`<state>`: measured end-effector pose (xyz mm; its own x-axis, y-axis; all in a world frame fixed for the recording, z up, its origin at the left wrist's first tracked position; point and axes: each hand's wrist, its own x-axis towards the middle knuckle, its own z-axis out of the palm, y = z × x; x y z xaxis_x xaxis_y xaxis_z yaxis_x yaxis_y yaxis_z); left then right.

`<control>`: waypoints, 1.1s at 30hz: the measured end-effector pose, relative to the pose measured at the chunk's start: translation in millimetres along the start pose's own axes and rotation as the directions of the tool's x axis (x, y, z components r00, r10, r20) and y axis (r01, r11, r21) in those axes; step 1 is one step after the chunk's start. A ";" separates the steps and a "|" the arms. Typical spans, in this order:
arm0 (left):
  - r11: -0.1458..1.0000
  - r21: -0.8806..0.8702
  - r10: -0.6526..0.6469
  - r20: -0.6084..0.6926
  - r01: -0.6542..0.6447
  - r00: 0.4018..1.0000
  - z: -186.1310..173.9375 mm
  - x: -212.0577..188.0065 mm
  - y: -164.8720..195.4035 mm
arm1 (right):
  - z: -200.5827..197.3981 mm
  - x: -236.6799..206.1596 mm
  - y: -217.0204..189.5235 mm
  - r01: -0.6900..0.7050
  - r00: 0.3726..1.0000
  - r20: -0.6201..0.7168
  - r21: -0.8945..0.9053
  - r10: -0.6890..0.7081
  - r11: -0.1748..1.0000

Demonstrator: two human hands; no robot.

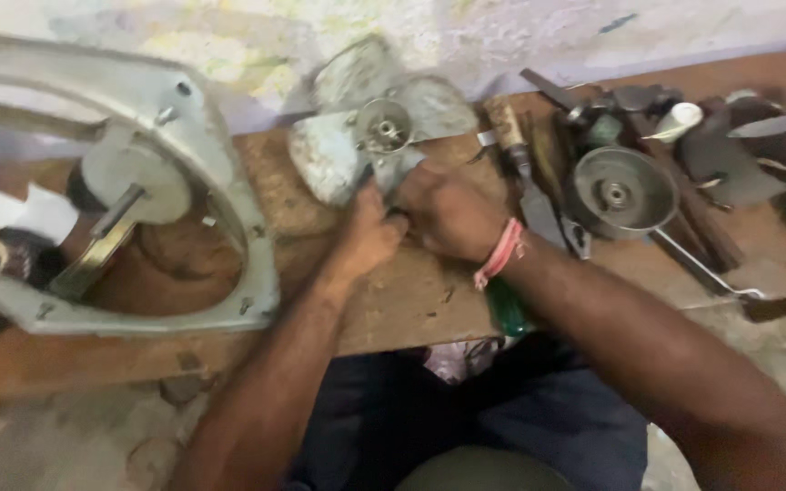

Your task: The person uses a hammer and a chisel to scrape and clean the surface of a metal fan blade. They then use a screwdriver to scrape the blade further and remove debris.

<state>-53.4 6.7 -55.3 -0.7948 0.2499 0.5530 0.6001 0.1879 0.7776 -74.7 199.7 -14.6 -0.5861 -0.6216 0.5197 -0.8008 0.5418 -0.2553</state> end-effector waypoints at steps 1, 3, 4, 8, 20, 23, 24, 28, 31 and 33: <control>0.977 0.080 0.198 -0.009 -0.197 0.980 0.0 -0.2 0.6 | 0.8 -0.5 0.7 -0.064 0.997 0.044 0.001 0.064 0.998; 0.957 -0.070 -0.278 0.066 0.282 0.958 -0.4 -0.1 0.0 | 2.9 -0.6 2.3 -0.097 0.995 0.028 -0.041 0.098 0.995; 0.858 -0.132 -0.481 0.138 0.497 0.866 1.0 1.1 -1.3 | 3.3 -0.2 4.0 -0.058 0.998 -0.027 -0.089 0.056 0.994; 0.965 -0.147 -0.211 0.048 0.216 0.976 3.2 3.0 -6.1 | 7.9 0.3 7.3 0.020 1.000 -0.019 -0.146 -0.023 0.989; 0.991 -0.077 -0.106 0.030 0.108 0.994 -1.0 -0.3 -2.2 | 3.1 3.3 -5.5 0.132 0.980 -0.152 0.040 -0.125 0.990; 0.908 -0.147 -0.383 0.093 0.393 0.919 0.4 -0.3 -3.3 | 4.8 4.4 -3.8 0.026 0.983 -0.174 -0.221 -0.066 0.975; 0.914 -0.118 -0.379 0.088 0.387 0.921 0.1 -1.0 -3.5 | 6.5 4.2 -2.7 -0.005 0.985 -0.171 -0.192 -0.028 0.981; 0.999 0.033 -0.011 0.071 0.008 0.997 -1.6 -1.3 -4.6 | 13.1 4.1 4.4 0.084 0.987 -0.135 -0.042 -0.089 0.996; 0.812 -0.278 -0.508 0.093 0.513 0.856 0.5 -0.8 -5.4 | 14.4 3.6 9.3 0.056 0.992 -0.113 -0.042 -0.061 0.998; 0.840 -0.211 -0.487 0.109 0.499 0.866 1.6 -1.6 -5.9 | 13.6 3.3 11.2 0.018 0.992 -0.121 -0.095 -0.029 0.995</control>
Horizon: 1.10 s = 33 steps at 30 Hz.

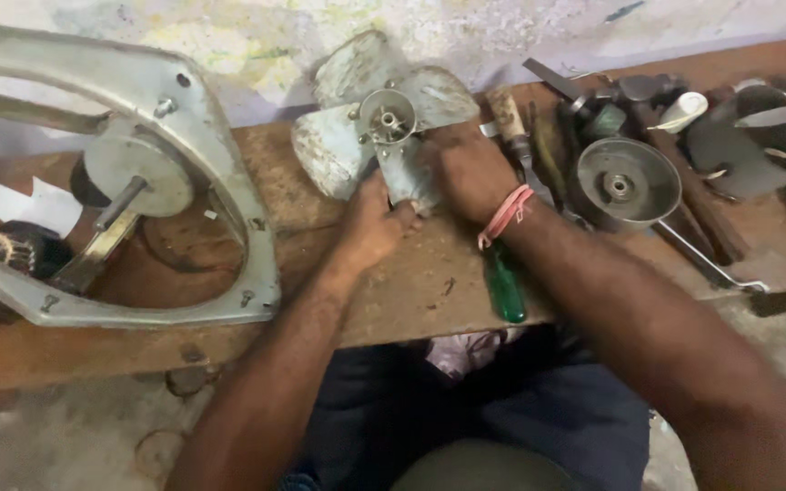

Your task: The person uses a hammer and a chisel to scrape and clean the surface of a metal fan blade. They then use a screwdriver to scrape the blade further and remove debris.

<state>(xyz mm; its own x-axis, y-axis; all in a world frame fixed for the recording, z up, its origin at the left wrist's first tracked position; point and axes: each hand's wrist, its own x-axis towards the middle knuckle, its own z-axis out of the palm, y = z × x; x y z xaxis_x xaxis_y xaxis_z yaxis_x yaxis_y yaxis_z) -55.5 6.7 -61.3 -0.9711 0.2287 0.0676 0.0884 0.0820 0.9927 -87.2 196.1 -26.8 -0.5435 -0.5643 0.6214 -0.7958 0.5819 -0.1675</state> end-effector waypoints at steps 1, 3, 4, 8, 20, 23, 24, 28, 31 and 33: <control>0.999 0.036 0.017 0.013 -0.018 1.000 0.0 0.3 -0.2 | -0.5 0.0 0.3 0.016 1.000 -0.017 -0.030 -0.016 0.999; 0.942 0.192 0.276 0.023 -0.275 0.961 -0.8 -0.2 -0.6 | -1.3 0.4 -0.7 0.039 0.999 -0.019 -0.015 -0.039 0.999; 0.881 0.275 0.392 0.035 -0.386 0.919 -1.6 -1.0 -0.6 | -1.4 0.7 -1.4 0.048 0.999 -0.009 0.040 -0.048 0.998; 0.966 0.190 0.184 -0.025 -0.176 0.983 -2.0 -1.2 1.9 | -2.0 3.7 -5.2 0.019 1.000 0.011 0.064 -0.019 0.998; 0.997 0.061 0.041 -0.016 -0.040 0.999 0.1 0.2 1.6 | -6.3 7.5 -13.8 -0.038 0.999 0.000 -0.009 0.038 0.999; 0.958 0.179 0.229 0.002 -0.226 0.973 0.4 2.6 -0.5 | -7.1 7.1 -12.8 -0.295 0.950 0.112 0.007 0.293 0.955; 0.905 0.274 0.335 0.018 -0.327 0.942 -0.2 1.8 -1.2 | -6.7 6.8 -12.2 -0.165 0.985 0.059 0.066 0.162 0.984; 0.998 0.055 0.017 -0.021 -0.016 1.000 -0.7 -0.3 -1.7 | -3.5 5.2 -6.8 0.031 0.999 0.010 0.029 -0.031 0.999; 0.988 0.133 0.084 -0.006 -0.082 0.996 -1.4 0.2 -0.4 | 0.0 4.4 -3.0 -0.140 0.988 0.062 -0.029 0.141 0.990; 0.866 0.322 0.406 -0.006 -0.383 0.914 -2.3 1.9 0.9 | 1.7 4.0 -1.6 -0.099 0.995 0.030 0.043 0.098 0.994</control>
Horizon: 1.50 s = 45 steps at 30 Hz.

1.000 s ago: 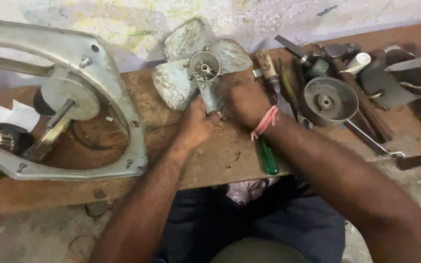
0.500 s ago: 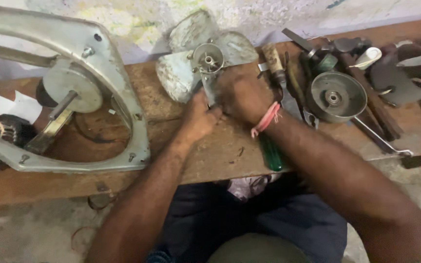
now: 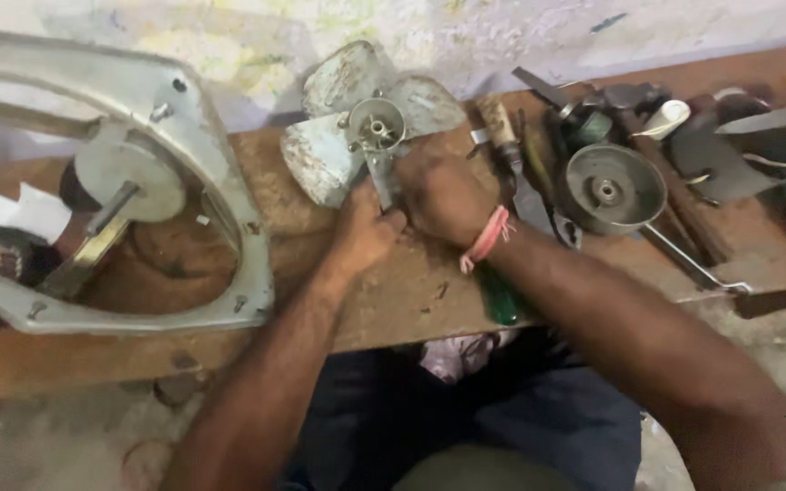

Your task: The person uses a hammer and a chisel to scrape and clean the surface of a metal fan blade. They then use a screwdriver to scrape the blade further and remove debris.

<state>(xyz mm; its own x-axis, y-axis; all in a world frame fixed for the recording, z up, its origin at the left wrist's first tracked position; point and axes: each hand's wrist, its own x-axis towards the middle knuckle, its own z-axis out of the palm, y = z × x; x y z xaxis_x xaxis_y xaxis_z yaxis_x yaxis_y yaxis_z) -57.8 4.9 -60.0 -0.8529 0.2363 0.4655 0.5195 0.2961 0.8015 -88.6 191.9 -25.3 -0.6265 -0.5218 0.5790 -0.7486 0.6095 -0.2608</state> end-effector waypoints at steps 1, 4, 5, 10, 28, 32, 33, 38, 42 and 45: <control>0.984 0.108 0.147 -0.029 -0.143 0.989 -0.5 0.1 0.3 | -0.3 0.4 0.5 0.116 0.992 -0.049 0.067 -0.113 0.991; 0.910 -0.239 -0.325 0.100 0.340 0.940 0.6 0.0 2.2 | -3.5 -0.5 -0.7 0.131 0.991 -0.009 0.038 -0.131 0.991; 0.910 -0.238 -0.322 0.111 0.340 0.940 1.5 -1.0 3.3 | -6.8 -0.4 -0.2 0.077 0.996 0.040 -0.019 -0.077 0.997; 0.925 0.118 0.368 -0.046 -0.361 0.929 -2.4 0.5 9.7 | -19.2 -0.1 -4.5 0.227 0.974 -0.035 0.084 -0.225 0.970; 0.878 0.225 0.446 -0.061 -0.423 0.893 -0.4 1.0 1.7 | -6.0 -7.3 9.4 0.115 0.985 0.140 -0.064 -0.105 0.991; 0.918 -0.244 -0.296 0.103 0.312 0.950 1.7 1.0 -0.4 | -9.3 -6.5 0.6 0.202 0.974 -0.081 -0.112 -0.211 0.973; 0.917 -0.228 -0.310 0.111 0.328 0.944 1.8 0.5 -1.3 | -10.6 -6.3 0.0 0.149 0.986 -0.054 -0.133 -0.157 0.980; 0.990 -0.141 0.005 0.034 0.000 0.999 -0.1 0.0 -3.6 | -8.0 -6.9 -1.1 0.122 0.988 0.089 0.033 -0.125 0.992; 0.904 -0.251 -0.313 0.166 0.347 0.935 2.3 -0.6 0.5 | -3.7 -6.5 5.7 0.132 0.991 -0.020 -0.081 -0.134 0.988; 0.941 -0.247 -0.197 0.149 0.229 0.969 3.0 -1.4 1.8 | -1.6 -7.6 6.5 0.151 0.985 -0.065 -0.100 -0.157 0.983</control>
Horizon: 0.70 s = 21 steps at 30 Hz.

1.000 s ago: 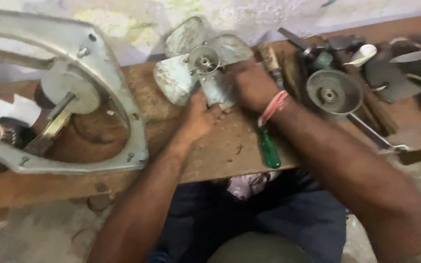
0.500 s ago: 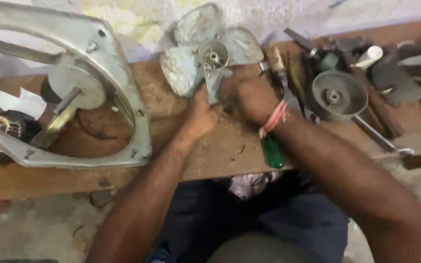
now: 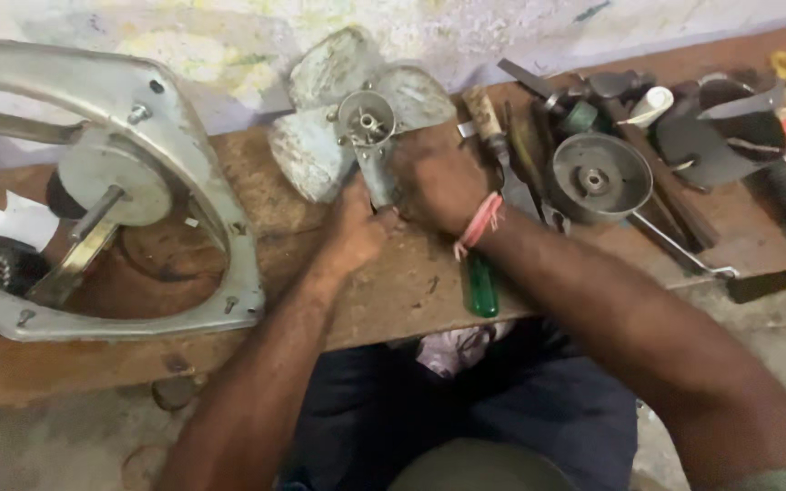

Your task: The person uses a hammer and a chisel to scrape and clean the surface of a metal fan blade. They then use a screwdriver to scrape the blade further and remove debris.

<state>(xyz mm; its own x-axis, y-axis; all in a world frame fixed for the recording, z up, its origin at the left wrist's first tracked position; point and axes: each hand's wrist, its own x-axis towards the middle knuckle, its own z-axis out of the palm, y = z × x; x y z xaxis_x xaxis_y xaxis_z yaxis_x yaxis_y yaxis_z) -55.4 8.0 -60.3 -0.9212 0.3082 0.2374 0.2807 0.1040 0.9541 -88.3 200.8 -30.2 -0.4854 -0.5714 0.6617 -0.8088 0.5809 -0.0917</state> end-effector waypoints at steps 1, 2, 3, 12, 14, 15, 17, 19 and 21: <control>0.998 -0.007 0.070 -0.014 -0.070 0.997 -0.8 -0.5 -0.5 | 0.6 -0.4 -1.9 0.002 1.000 0.020 0.069 -0.004 0.998; 0.992 0.042 0.118 -0.035 -0.116 0.992 -2.3 -1.2 -1.3 | 0.0 -0.2 -3.4 0.001 0.999 0.040 0.148 -0.007 0.989; 0.984 0.086 0.162 -0.045 -0.158 0.986 -4.0 -1.8 -2.7 | -0.3 -0.2 -6.1 -0.053 0.995 0.095 0.121 0.042 0.991; 0.954 0.147 0.268 -0.035 -0.261 0.963 -7.8 -1.4 -6.7 | -7.4 8.8 -9.6 0.095 0.994 -0.064 0.183 -0.085 0.979; 0.996 0.038 0.083 -0.033 -0.081 0.996 -6.4 -2.1 -4.7 | -4.8 7.7 -7.9 0.089 0.995 -0.069 0.233 -0.075 0.968; 0.999 -0.003 -0.049 -0.010 0.049 0.999 -5.1 -1.5 -3.7 | -3.6 7.1 -6.8 0.045 0.999 -0.016 0.188 -0.043 0.981; 0.991 -0.019 -0.131 0.012 0.132 0.991 -5.1 -0.3 -2.2 | -1.4 6.7 -5.0 -0.024 0.997 0.081 0.089 0.017 0.996; 0.999 0.006 -0.036 0.009 0.036 0.999 -3.7 0.7 -2.3 | 0.0 7.1 -5.4 -0.025 1.000 -0.014 0.031 0.026 0.999; 0.986 0.010 0.167 -0.015 -0.167 0.986 -4.5 2.2 -3.1 | 0.1 8.7 -7.4 0.021 0.998 -0.056 0.066 -0.017 0.998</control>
<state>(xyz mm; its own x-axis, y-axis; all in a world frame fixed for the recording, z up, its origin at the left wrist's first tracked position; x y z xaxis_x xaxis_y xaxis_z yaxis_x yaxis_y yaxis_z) -59.6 4.1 -62.0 -0.8652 0.3069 0.3966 0.4335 0.0604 0.8991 -86.6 191.4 -23.9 -0.4520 -0.5483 0.7036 -0.8391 0.5290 -0.1268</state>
